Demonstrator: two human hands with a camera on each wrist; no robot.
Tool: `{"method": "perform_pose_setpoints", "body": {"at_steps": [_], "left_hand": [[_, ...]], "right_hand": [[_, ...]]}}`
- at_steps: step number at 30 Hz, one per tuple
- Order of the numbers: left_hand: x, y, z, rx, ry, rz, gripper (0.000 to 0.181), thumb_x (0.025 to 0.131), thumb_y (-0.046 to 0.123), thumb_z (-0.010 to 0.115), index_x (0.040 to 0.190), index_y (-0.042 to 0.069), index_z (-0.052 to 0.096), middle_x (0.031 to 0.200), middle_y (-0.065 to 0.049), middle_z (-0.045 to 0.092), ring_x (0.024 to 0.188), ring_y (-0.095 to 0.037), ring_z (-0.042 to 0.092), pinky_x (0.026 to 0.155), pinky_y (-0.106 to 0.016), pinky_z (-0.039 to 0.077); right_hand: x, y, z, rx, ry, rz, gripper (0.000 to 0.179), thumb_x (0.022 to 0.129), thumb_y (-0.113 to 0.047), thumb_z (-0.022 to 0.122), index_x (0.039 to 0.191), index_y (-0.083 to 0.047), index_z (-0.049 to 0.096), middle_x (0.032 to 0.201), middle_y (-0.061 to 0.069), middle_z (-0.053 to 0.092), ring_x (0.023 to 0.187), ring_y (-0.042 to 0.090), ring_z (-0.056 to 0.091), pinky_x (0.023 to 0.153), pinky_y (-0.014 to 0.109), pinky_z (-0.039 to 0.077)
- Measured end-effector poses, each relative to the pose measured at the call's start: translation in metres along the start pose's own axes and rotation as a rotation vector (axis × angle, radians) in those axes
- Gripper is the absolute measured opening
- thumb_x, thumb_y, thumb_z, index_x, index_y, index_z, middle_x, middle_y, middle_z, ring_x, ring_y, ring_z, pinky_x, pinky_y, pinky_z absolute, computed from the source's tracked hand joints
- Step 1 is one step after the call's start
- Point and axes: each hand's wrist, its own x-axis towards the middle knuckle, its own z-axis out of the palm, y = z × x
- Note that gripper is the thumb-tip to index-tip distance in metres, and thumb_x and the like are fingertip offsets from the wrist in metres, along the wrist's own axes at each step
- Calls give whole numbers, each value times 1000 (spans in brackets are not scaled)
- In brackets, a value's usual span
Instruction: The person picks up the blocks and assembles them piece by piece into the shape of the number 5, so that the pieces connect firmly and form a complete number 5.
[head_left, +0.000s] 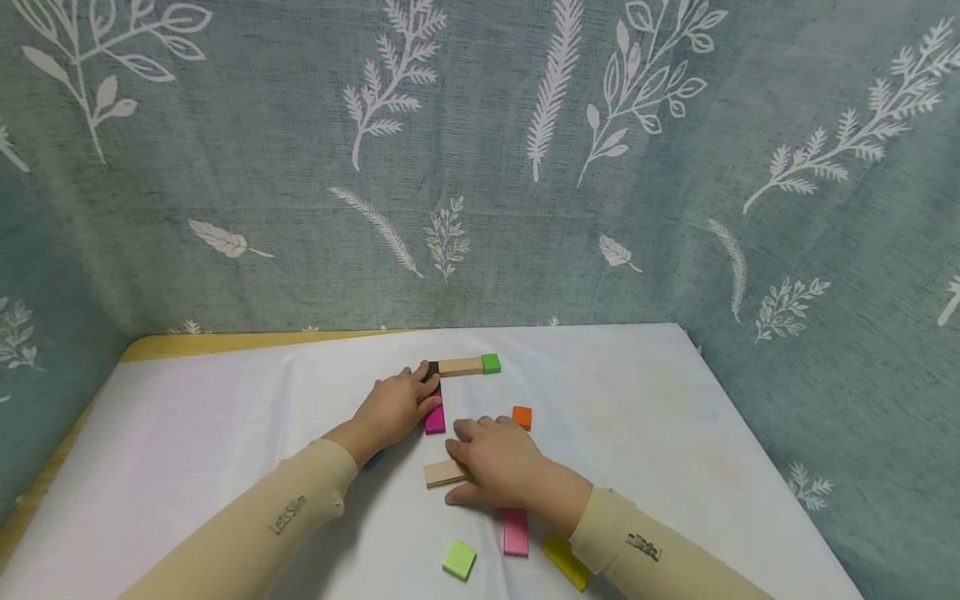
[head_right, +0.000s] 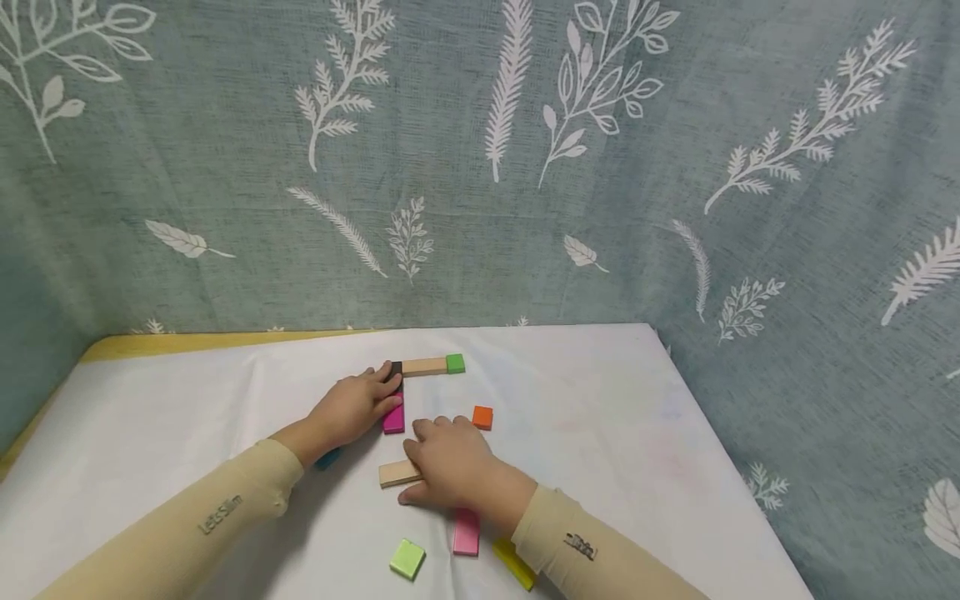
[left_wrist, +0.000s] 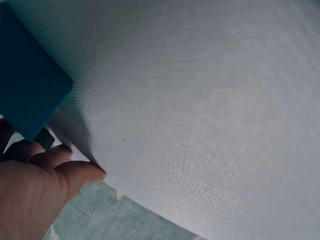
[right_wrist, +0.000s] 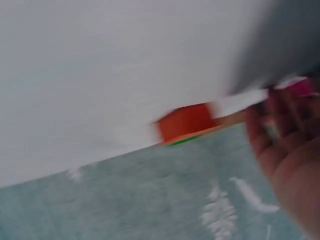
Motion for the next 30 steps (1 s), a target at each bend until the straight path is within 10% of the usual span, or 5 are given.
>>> {"method": "perform_pose_setpoints", "body": {"at_steps": [5,15,30], "left_hand": [[2,3,0,5,-13,-4,53,105,37,54,150,10,49,162,-17,35,143,-45,42,102,-74,40],[1,4,2,-7,-6,-16,53,104,37,54,150,10,49,162,-17,34,143,-45,41,103,-74,39],[-2,4,1,7,-17,-18,53,104,37,54,151,11,48,162,-16,34,143,-44,41,102,-75,39]], "right_hand": [[-2,32,12,93,-43,-134,81,89,-73,55,154,-26,44,166,2,31,147,25,42,117,49,39],[-2,50,23,222,-63,-256,70,98,-63,49,158,-29,34,168,-6,23,156,23,22,123,59,20],[16,97,5,314,-149,-126,71,99,-53,56,159,-22,33,170,3,17,158,26,12,124,61,14]]}}
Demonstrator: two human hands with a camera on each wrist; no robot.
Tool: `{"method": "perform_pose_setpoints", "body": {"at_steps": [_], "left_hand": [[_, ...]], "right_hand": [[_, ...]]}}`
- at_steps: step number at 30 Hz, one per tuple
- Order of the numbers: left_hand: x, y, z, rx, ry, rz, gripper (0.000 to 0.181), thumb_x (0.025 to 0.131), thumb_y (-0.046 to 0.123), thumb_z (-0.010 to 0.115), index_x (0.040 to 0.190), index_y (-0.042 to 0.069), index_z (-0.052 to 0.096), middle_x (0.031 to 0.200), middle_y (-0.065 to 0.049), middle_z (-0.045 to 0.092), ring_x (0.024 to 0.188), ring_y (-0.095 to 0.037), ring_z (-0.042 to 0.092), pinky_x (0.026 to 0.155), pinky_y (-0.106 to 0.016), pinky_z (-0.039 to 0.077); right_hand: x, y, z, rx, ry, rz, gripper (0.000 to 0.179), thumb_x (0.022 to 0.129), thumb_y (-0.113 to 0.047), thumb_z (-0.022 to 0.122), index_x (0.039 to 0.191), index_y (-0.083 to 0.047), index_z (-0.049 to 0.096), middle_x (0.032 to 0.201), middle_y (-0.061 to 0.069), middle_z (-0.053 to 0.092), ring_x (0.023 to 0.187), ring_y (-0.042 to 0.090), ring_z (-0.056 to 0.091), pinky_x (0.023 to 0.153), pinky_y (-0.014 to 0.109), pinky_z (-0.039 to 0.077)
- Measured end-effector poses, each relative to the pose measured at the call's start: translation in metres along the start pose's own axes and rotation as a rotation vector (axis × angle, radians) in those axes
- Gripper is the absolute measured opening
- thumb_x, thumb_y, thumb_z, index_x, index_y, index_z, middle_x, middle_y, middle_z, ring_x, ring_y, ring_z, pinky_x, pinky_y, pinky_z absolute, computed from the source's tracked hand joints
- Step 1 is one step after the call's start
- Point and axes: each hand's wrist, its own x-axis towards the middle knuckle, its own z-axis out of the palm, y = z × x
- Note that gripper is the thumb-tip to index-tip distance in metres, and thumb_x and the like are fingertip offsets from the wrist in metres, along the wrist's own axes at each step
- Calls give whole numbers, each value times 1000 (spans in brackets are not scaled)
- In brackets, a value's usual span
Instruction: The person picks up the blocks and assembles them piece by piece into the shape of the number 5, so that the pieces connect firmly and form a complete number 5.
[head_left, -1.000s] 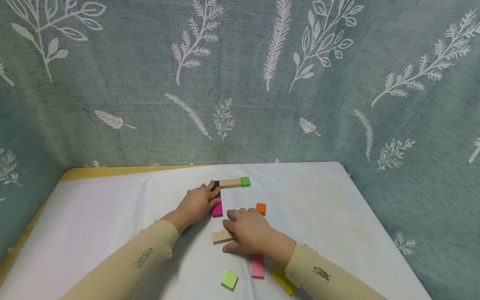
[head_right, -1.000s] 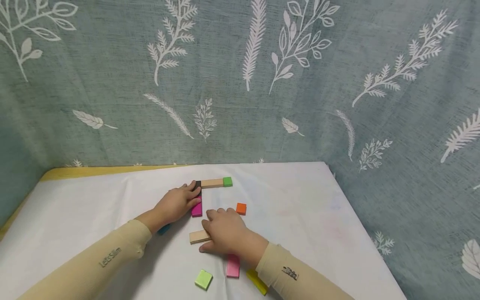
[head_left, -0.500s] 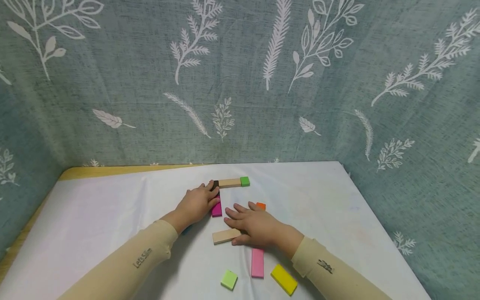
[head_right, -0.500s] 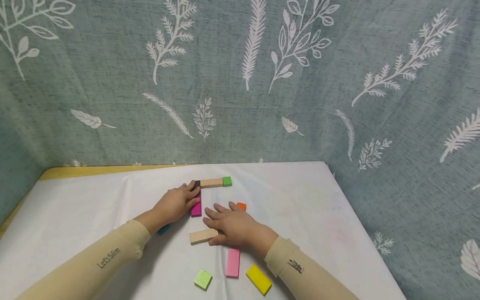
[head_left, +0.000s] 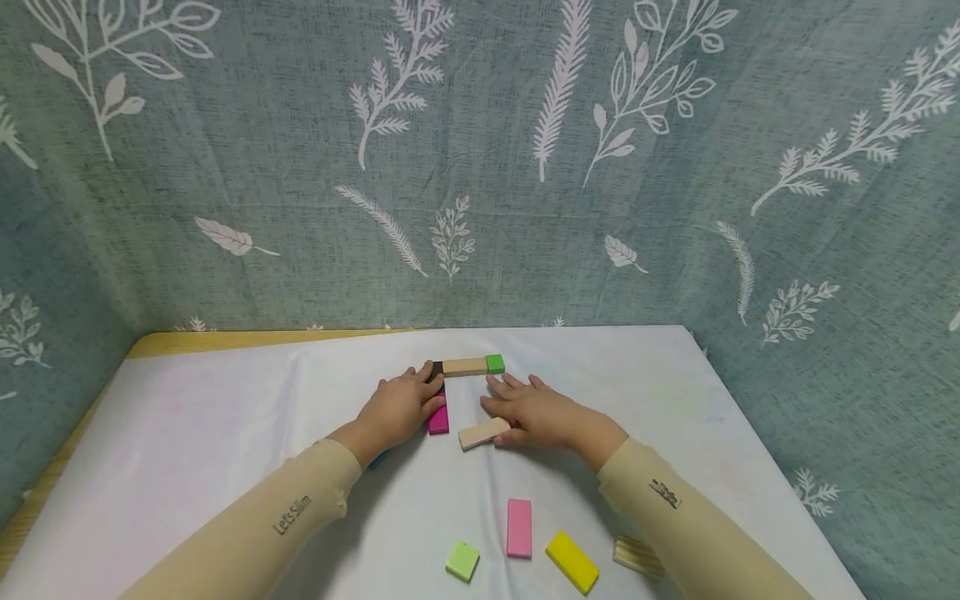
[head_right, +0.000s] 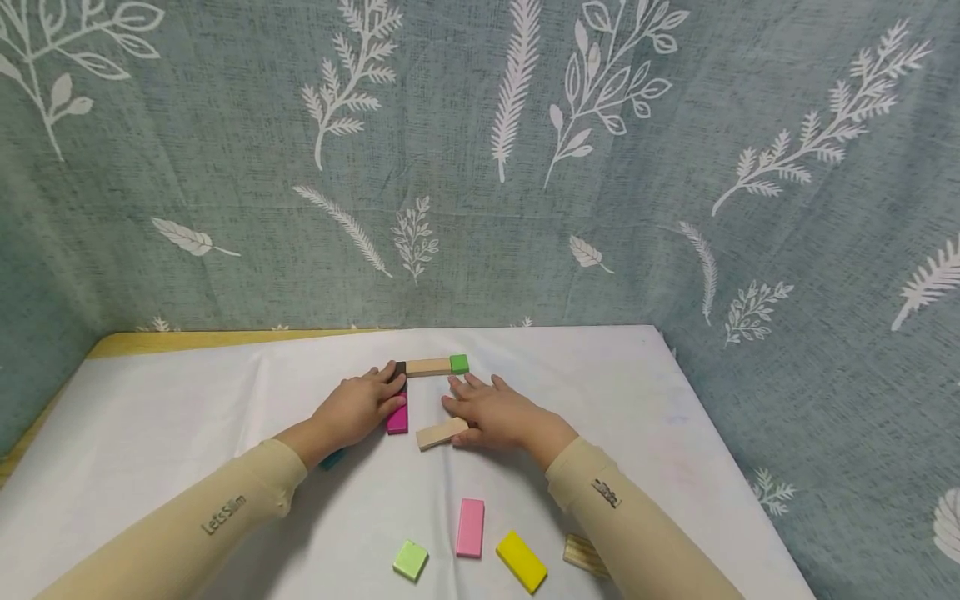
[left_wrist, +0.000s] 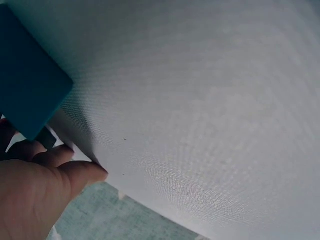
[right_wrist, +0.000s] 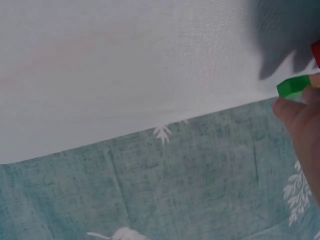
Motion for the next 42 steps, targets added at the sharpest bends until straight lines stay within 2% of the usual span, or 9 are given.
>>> {"method": "perform_pose_setpoints", "body": {"at_steps": [5,8,12,16,18,22,28,36,42], "left_hand": [[0,1,0,-6,2,0,52,105,36,55,150,12,49,162,-16,35,144,-44,41,103,-75,38],[0,1,0,2,1,5,52,105,37,54,150,12,48,162,-16,35,144,-43,41,103,-75,38],[-1,-2,-1,9,-3,-2,52,105,37,53,151,12,48,162,-16,35,144,-43,41,104,-74,38],[-2,-3,-2,-8,-6,-6,53,105,36,54,151,12,48,162,-16,34,144,-44,40,104,-75,37],[-2,-4,-2,-12,-3,-5,53,105,36,54,151,11,47,162,-17,34,144,-44,40,104,-75,37],[-2,-5,0,-8,5,-7,53,105,37,54,151,12,48,162,-16,34,144,-44,40,104,-75,37],[1,-4,1,-15,16,0,53,105,38,54,150,12,49,162,-16,35,144,-43,40,104,-75,36],[1,-3,0,-13,11,4,52,105,36,53,151,12,47,162,-17,34,144,-44,40,104,-75,36],[1,-4,2,-9,8,1,53,105,37,53,151,12,47,162,-16,34,144,-44,40,104,-75,36]], "right_hand": [[6,-8,2,-52,59,106,83,98,-54,58,161,-12,24,169,8,17,157,26,18,123,59,20],[6,-15,6,-46,101,185,91,95,-58,61,161,-8,25,167,8,25,155,24,27,122,57,25],[9,-31,11,-50,180,277,83,91,-66,61,146,-4,51,153,11,51,144,25,47,116,57,36],[15,-54,17,-93,230,397,88,89,-76,53,136,-1,60,141,14,62,134,28,57,112,57,40],[18,-66,19,-110,221,450,97,88,-80,49,143,0,55,142,16,61,134,29,57,113,58,39],[25,-80,22,-178,203,507,106,87,-85,41,145,3,51,144,20,58,134,31,56,115,60,35],[29,-80,20,-233,177,631,119,81,-93,34,148,5,45,151,24,48,143,35,46,119,67,20],[30,-76,22,-177,178,617,113,83,-88,38,146,5,48,149,22,52,142,34,46,118,68,20],[29,-76,23,-105,151,578,113,83,-86,46,151,4,41,156,21,43,150,35,34,120,67,17]]}}
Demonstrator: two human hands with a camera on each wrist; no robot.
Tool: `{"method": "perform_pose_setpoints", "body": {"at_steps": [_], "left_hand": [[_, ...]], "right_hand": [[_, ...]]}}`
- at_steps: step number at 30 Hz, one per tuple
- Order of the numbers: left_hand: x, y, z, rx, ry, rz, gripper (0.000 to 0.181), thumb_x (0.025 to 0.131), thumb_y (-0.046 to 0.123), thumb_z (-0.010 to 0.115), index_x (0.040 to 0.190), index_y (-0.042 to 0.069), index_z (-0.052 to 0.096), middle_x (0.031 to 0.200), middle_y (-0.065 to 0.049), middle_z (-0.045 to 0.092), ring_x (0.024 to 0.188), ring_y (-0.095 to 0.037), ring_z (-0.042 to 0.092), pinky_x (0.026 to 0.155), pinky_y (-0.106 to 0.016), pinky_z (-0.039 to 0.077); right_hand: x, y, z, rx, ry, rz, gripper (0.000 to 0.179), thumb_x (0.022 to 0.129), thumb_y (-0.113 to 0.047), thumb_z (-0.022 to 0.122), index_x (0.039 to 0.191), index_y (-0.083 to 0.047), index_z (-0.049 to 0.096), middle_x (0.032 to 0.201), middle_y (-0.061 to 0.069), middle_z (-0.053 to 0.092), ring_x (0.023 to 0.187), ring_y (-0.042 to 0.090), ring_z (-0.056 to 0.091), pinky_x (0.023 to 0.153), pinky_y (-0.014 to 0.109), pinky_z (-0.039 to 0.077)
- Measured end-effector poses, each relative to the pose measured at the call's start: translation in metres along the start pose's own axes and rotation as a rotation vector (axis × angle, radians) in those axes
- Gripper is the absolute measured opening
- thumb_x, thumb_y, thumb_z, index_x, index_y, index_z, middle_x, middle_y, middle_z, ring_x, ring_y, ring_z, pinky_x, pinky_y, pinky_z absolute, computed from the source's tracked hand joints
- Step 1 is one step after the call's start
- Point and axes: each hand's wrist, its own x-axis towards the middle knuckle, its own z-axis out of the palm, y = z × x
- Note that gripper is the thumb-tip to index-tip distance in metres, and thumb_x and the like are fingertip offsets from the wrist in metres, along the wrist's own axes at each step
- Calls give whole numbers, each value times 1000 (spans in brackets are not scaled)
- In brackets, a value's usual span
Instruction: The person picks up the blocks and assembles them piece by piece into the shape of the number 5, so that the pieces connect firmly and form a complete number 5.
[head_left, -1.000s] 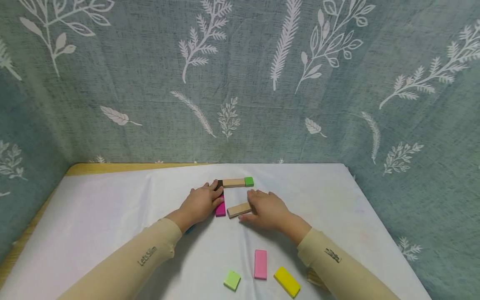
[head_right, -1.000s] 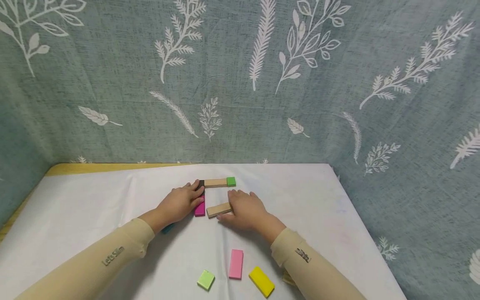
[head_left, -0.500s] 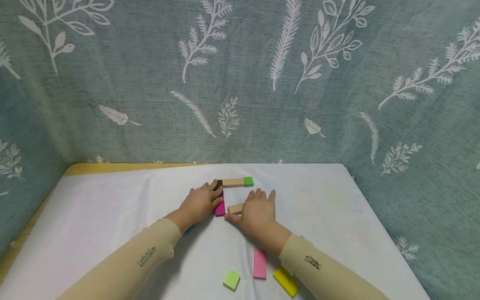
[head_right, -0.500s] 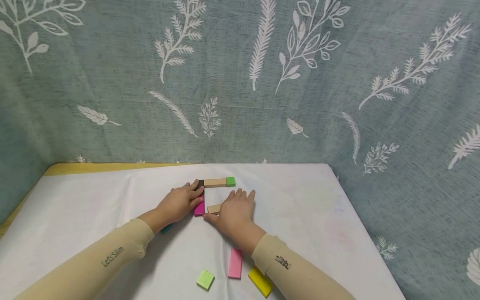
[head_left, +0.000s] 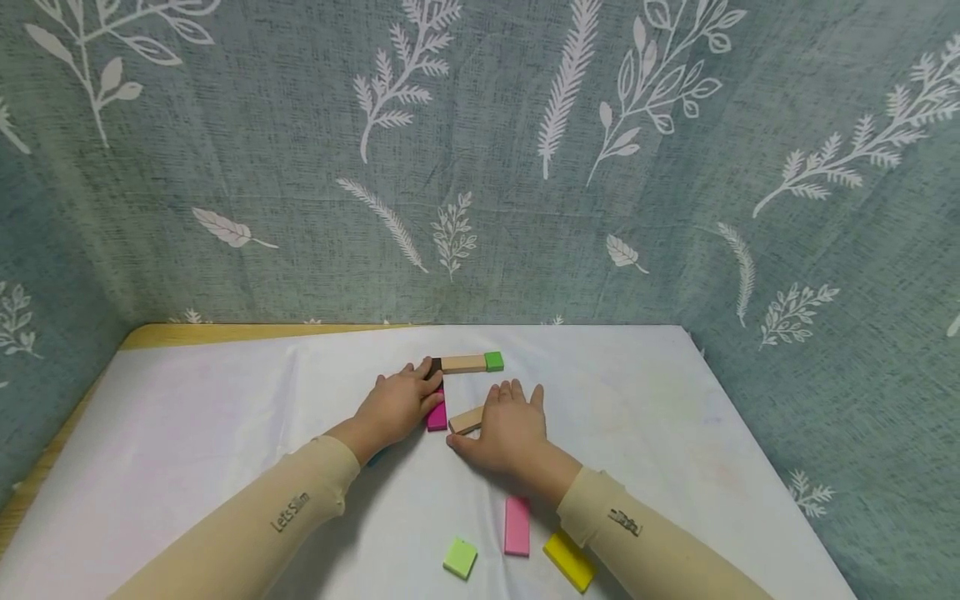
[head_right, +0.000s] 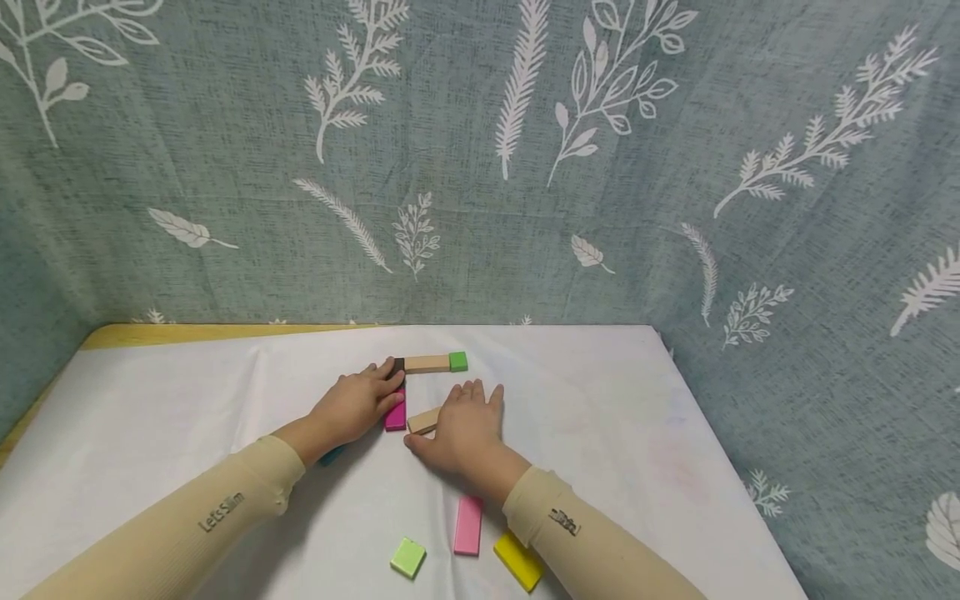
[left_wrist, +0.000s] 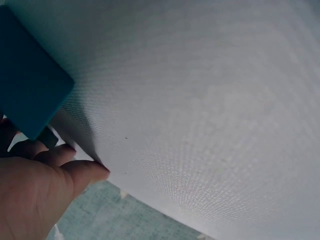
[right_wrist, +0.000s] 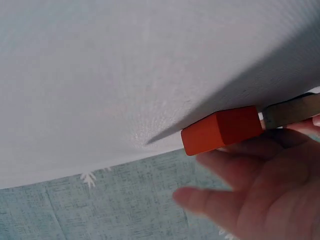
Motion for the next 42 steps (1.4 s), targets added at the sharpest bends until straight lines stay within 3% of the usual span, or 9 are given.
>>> {"method": "perform_pose_setpoints", "body": {"at_steps": [11,18,26,31,35,42], "left_hand": [[0,0,0,-1,12,-4,52,105,37,53,150,12,49,162,-16,36,144,-44,41,104,-75,37],[1,3,-1,3,-3,0,52,105,37,53,151,12,48,162,-16,34,144,-45,40,104,-75,37],[3,3,-3,29,-16,1,53,104,38,55,150,12,49,162,-16,35,143,-43,43,103,-72,41],[4,4,-5,33,-4,18,52,103,36,57,148,11,51,160,-18,38,140,-45,46,102,-68,44],[3,6,-6,10,4,15,51,103,34,59,147,9,53,158,-20,39,138,-45,48,106,-63,44],[3,7,-6,-63,19,-16,52,101,34,61,146,9,53,158,-19,40,139,-45,47,110,-58,43]], "right_hand": [[0,-2,-1,18,-21,-22,112,84,-84,48,154,2,36,160,20,37,152,34,30,121,65,18],[0,9,-6,98,1,-22,120,80,-88,48,157,3,29,163,20,32,153,34,27,122,64,18],[-5,34,-15,159,20,-52,114,84,-84,49,156,2,31,162,17,35,154,34,27,122,63,20],[-8,55,-17,177,42,-82,98,90,-74,52,153,1,39,159,18,41,151,37,32,120,63,25],[-9,75,-13,184,0,-149,81,93,-59,61,150,-3,47,158,17,43,149,37,37,118,62,30],[-7,100,-4,186,-64,-195,73,91,-46,71,149,-7,49,159,14,42,149,35,36,119,59,31]]}}
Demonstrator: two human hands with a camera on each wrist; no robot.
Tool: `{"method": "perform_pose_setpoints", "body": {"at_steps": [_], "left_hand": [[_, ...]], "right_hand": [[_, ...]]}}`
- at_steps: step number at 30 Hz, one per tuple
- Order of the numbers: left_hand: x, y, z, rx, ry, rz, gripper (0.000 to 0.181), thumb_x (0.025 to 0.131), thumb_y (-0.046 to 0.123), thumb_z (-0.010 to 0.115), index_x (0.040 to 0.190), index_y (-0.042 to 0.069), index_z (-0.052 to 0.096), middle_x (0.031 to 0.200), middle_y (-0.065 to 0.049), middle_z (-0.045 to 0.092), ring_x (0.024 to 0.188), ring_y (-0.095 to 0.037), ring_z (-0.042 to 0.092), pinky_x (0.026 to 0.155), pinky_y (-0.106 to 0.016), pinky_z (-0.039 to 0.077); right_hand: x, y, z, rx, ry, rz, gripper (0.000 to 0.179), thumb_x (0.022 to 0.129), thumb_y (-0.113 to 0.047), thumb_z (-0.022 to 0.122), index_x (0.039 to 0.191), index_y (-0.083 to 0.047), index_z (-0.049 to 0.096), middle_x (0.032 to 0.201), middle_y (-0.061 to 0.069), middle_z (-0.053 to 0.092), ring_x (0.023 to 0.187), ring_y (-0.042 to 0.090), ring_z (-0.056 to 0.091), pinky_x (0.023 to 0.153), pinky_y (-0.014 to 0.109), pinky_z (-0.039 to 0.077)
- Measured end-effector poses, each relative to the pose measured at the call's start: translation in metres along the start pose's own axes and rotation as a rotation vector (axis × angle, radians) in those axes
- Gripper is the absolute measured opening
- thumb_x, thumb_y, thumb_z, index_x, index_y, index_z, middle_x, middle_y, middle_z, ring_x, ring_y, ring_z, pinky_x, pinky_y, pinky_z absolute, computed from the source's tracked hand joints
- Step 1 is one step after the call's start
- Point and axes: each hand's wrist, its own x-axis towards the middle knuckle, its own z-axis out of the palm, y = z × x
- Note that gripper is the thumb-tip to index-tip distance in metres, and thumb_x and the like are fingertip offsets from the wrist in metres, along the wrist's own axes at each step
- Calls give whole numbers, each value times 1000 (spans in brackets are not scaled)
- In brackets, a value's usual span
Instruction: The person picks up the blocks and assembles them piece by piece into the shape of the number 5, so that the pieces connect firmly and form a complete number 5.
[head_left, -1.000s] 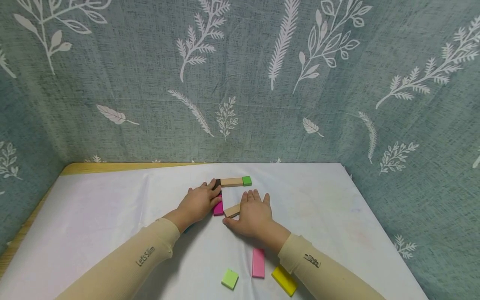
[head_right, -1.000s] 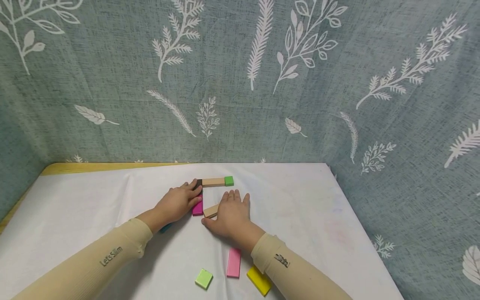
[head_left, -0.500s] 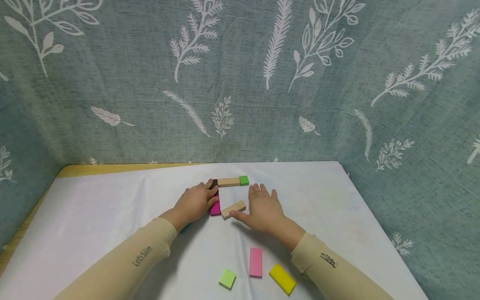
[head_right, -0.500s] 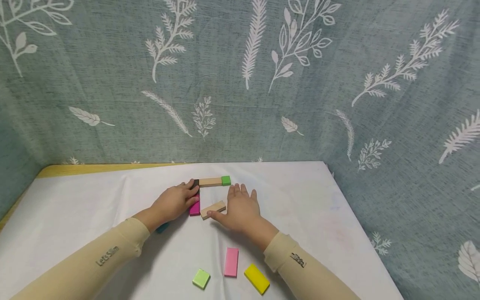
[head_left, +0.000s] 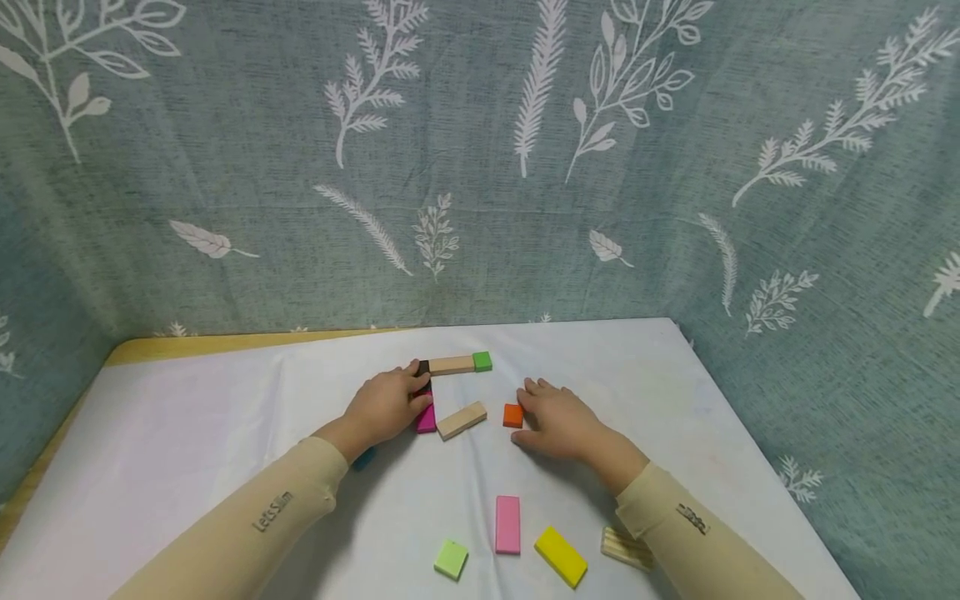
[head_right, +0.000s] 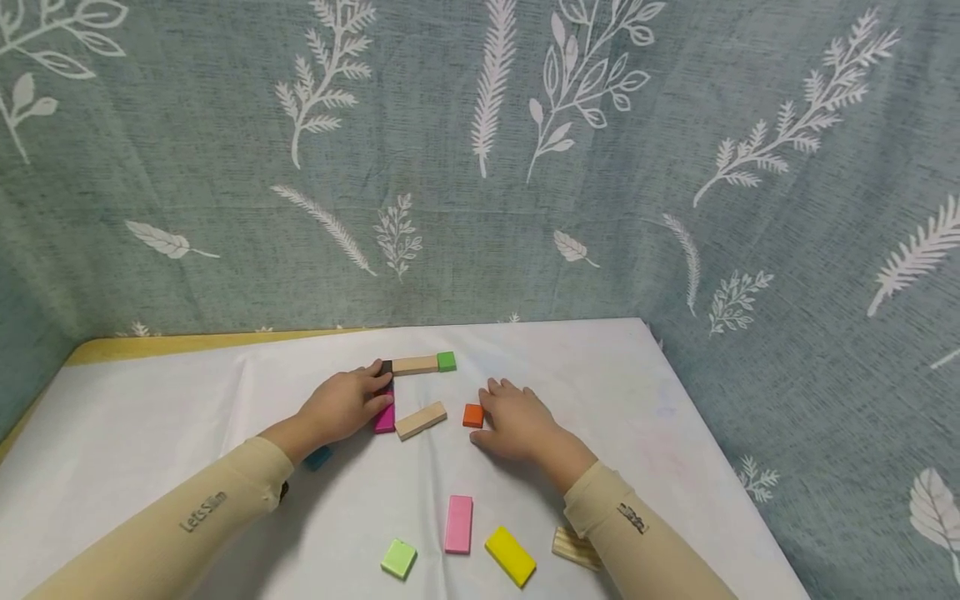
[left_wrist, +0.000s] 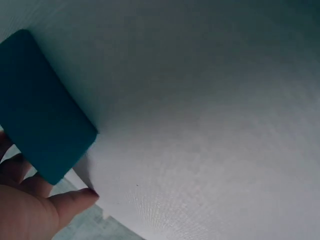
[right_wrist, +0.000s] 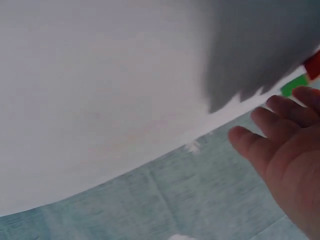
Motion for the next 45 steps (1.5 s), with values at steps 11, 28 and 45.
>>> {"method": "perform_pose_setpoints", "body": {"at_steps": [11,28,45], "left_hand": [[-2,-2,2,-27,3,-6,55,102,35,59,150,10,49,161,-17,36,143,-42,43,113,-59,39],[-11,-8,-12,-116,67,-32,69,101,42,59,156,6,36,167,-24,12,151,-47,24,118,-61,29],[-75,-93,-55,-234,93,-222,97,99,61,51,158,-6,11,161,-35,-10,147,-60,7,112,-74,20]], "right_hand": [[5,6,0,16,34,-35,60,94,-42,69,144,-11,58,156,15,45,148,37,39,117,59,34],[14,3,7,-44,34,19,84,89,-61,67,152,-9,47,161,15,38,149,34,37,119,56,33],[22,-8,17,-160,129,9,71,95,-64,56,143,-12,58,157,5,46,149,31,38,119,59,30]]}}
